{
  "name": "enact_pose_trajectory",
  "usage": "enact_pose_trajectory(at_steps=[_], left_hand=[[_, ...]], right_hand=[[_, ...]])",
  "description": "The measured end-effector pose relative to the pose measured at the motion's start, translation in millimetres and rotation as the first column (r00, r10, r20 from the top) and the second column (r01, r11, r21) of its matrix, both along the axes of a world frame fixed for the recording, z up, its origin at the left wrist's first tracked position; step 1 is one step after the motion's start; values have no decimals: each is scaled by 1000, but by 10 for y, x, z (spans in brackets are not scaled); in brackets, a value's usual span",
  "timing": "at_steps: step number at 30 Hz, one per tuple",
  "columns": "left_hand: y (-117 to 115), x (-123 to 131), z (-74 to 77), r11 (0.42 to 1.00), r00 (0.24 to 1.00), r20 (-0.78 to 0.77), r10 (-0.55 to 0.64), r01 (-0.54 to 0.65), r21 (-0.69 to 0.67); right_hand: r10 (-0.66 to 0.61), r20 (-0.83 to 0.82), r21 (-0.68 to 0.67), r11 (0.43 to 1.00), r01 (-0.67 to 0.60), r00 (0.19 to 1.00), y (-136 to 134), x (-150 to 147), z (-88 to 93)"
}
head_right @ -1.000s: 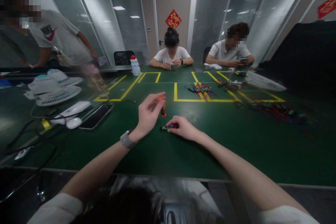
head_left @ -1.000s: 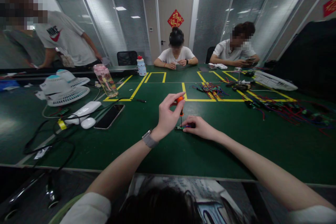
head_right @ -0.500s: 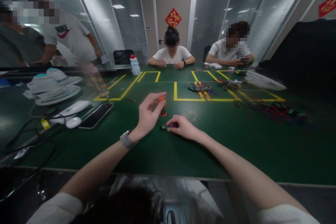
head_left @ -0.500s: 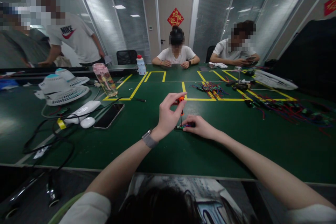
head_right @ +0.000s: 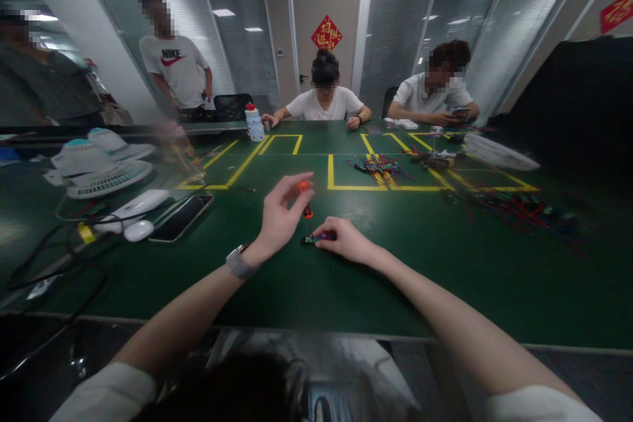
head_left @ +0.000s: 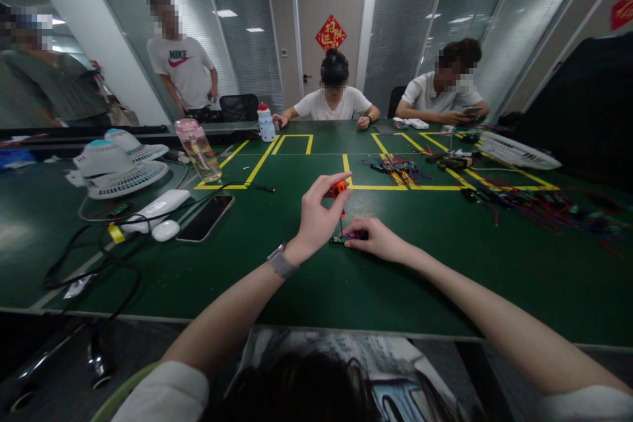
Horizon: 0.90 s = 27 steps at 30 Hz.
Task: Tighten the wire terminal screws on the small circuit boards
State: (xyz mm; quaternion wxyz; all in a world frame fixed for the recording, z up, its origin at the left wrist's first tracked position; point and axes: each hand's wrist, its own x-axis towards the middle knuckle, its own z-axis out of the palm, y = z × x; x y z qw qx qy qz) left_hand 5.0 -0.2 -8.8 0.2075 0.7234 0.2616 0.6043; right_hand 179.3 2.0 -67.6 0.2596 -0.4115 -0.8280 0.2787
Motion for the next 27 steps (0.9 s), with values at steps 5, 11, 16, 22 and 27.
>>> enact_pose_trajectory(at_steps=[5,11,16,22,27], left_hand=[[-8,-9,-7,990,993,29,-113,115,-81],[-22,3,15,999,999,23,-42,42,-4],[-10,-13,27,997,999,21,50,-51,64],[-13,-9,10,975,979,64,-193,199,-99],[-16,3,7,994,995,50,-91,94,-48]], right_hand=[[-2,-3,7,1000,2,1000,-1,-5,1],[3,-11,3,1000,-3,1000,3,-1,-5],[3,-4,1,1000,-3,1000,-1,1,4],[1,-11,-2,1000,-1,1000,6,2,-11],[6,-14,-1,1000,-6,1000,10,8,-23]])
